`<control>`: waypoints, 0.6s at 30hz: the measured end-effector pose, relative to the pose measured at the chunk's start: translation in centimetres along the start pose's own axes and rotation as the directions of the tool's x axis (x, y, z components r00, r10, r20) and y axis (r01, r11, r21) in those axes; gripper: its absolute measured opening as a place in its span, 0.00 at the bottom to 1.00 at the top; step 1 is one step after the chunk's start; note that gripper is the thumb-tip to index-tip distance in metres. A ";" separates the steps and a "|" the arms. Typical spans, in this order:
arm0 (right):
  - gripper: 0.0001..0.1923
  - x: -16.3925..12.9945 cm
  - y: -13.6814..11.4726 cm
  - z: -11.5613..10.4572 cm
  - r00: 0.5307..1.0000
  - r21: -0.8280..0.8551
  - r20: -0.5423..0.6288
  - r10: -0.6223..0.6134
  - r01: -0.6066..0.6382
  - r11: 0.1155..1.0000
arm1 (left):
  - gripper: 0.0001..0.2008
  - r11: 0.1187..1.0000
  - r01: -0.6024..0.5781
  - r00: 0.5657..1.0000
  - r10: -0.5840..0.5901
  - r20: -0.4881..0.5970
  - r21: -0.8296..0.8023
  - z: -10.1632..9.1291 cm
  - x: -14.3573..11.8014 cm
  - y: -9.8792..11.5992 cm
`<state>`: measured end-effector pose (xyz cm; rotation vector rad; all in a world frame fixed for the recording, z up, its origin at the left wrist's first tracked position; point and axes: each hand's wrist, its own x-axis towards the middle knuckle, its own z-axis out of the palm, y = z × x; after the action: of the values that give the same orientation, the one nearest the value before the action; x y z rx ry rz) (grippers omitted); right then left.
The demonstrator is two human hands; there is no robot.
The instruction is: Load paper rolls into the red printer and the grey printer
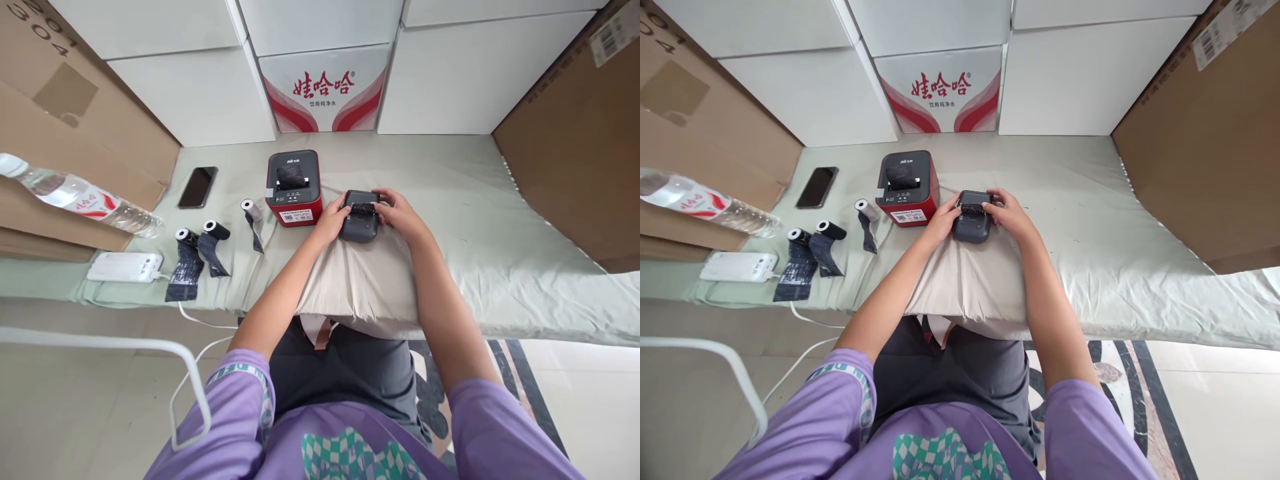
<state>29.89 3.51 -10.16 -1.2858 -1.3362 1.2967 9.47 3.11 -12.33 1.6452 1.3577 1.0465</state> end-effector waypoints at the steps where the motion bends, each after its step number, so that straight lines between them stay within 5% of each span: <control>1: 0.27 0.0 -0.1 0.0 1.000 0.002 -0.003 0.003 -0.003 1.000 | 0.25 0.999 0.007 1.000 -0.006 -0.010 0.034 0.1 -0.1 0.0; 12: 0.29 0.5 0.5 -0.2 0.994 -0.017 -0.060 -0.094 0.093 0.995 | 0.19 0.978 -0.121 0.984 0.140 -0.105 0.172 -0.6 -2.8 3.4; 18: 0.27 0.4 0.3 0.2 0.985 -0.047 -0.115 -0.128 0.123 0.991 | 0.26 0.918 -0.284 0.922 0.341 -0.186 0.276 -2.0 -4.3 5.8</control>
<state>29.71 3.89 -10.48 -1.2644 -1.3434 1.0957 9.41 -1.99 -6.79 2.0263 1.4468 1.3355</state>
